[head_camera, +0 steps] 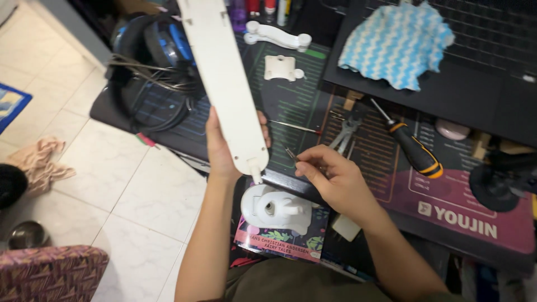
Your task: The person assembles a white LED light fixture by attaching a mounting bracket using a screwdriver and screws. They tighten the screws to secure the bracket to the fixture and then open a drawer to place the assembled unit inside.
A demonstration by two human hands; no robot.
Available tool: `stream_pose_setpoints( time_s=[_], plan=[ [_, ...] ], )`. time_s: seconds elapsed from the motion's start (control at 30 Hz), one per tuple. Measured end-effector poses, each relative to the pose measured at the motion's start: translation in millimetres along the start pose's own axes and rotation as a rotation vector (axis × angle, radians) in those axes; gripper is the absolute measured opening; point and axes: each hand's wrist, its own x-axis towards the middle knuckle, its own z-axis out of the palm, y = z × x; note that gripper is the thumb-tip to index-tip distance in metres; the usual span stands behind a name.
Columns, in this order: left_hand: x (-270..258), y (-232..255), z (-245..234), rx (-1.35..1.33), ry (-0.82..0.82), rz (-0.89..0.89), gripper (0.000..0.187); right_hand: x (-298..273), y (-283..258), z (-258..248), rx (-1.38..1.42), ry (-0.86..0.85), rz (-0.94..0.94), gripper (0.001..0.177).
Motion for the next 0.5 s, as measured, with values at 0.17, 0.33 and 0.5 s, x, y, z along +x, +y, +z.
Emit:
stream_pose_setpoints(
  time_s=[0.17, 0.33, 0.5],
  plan=[
    [0.3, 0.9, 0.6, -0.012, -0.004, 0.018, 0.078, 3.8, 0.3, 7.3, -0.006, -0.034, -0.032, 0.018],
    [-3.4, 1.2, -0.5, 0.069, -0.043, 0.052, 0.079, 3.3, -0.9, 10.1, -0.037, -0.028, -0.045, 0.018],
    [-5.3, -0.9, -0.7, 0.105, -0.073, 0.04, 0.079, 4.3, -3.9, 10.6, -0.09, -0.031, 0.004, 0.02]
  ],
)
